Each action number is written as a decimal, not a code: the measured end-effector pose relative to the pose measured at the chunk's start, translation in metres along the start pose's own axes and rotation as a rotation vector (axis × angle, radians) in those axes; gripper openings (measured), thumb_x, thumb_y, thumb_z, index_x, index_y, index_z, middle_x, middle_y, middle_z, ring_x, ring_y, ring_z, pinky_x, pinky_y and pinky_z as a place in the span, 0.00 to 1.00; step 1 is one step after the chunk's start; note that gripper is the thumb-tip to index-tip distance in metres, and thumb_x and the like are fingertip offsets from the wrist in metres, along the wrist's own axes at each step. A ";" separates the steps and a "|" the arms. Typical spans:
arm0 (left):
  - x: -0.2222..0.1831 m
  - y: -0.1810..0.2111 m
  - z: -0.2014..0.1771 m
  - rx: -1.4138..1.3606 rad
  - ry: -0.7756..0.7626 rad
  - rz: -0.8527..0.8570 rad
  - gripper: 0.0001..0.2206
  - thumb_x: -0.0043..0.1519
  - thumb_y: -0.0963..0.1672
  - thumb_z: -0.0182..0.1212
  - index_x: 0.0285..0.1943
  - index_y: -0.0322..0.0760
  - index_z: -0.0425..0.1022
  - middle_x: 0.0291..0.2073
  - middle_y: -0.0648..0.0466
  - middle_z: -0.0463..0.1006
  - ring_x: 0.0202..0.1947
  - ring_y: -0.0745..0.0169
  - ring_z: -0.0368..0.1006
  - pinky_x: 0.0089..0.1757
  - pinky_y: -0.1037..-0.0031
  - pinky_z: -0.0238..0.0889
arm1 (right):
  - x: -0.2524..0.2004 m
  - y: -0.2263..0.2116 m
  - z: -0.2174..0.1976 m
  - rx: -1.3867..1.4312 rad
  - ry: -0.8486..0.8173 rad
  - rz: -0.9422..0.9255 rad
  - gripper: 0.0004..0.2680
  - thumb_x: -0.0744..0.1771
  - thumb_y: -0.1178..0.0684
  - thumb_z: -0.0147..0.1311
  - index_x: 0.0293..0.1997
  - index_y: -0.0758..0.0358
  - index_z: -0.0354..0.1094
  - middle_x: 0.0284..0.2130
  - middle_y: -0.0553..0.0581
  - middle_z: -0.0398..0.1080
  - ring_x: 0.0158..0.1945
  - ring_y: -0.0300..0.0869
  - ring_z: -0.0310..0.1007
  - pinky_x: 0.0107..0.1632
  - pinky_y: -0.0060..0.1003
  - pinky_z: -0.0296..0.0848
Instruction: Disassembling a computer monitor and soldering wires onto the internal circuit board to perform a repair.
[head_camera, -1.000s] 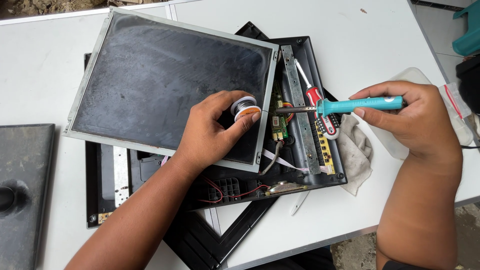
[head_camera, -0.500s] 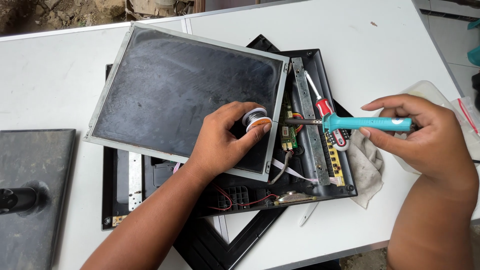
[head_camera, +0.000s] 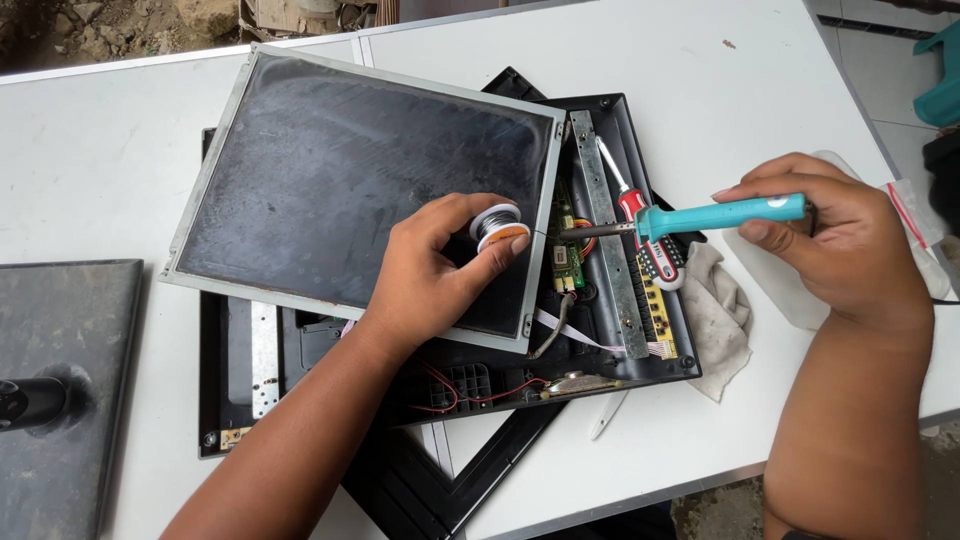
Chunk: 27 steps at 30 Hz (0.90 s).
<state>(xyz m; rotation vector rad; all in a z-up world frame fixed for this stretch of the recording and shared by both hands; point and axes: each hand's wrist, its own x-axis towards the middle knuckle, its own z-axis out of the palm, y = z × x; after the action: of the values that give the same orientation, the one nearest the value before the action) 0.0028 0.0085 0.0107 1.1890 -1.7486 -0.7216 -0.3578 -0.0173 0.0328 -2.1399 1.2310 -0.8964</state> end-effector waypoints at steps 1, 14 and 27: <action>-0.002 0.004 -0.003 0.000 0.001 0.007 0.12 0.62 0.49 0.65 0.50 0.44 0.80 0.39 0.60 0.82 0.37 0.69 0.75 0.40 0.77 0.65 | -0.001 -0.002 -0.002 -0.004 0.005 -0.003 0.11 0.68 0.59 0.57 0.56 0.70 0.73 0.48 0.61 0.69 0.52 0.45 0.68 0.55 0.34 0.66; -0.008 0.015 -0.005 -0.082 -0.154 0.143 0.10 0.62 0.47 0.66 0.49 0.40 0.79 0.42 0.57 0.83 0.43 0.65 0.79 0.48 0.74 0.69 | -0.011 0.009 -0.011 0.499 0.169 0.112 0.12 0.73 0.52 0.45 0.55 0.74 0.57 0.50 0.76 0.69 0.61 0.71 0.78 0.52 0.53 0.87; -0.010 0.017 -0.003 -0.111 -0.208 0.197 0.10 0.62 0.46 0.67 0.47 0.38 0.79 0.40 0.55 0.83 0.42 0.63 0.80 0.45 0.74 0.71 | -0.016 0.029 -0.006 0.218 0.284 0.038 0.11 0.76 0.53 0.50 0.48 0.76 0.60 0.33 0.69 0.67 0.27 0.46 0.65 0.31 0.39 0.72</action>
<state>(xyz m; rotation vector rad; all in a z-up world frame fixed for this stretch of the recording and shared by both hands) -0.0005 0.0245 0.0225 0.8776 -1.9385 -0.8347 -0.3837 -0.0168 0.0117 -1.8577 1.2376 -1.2893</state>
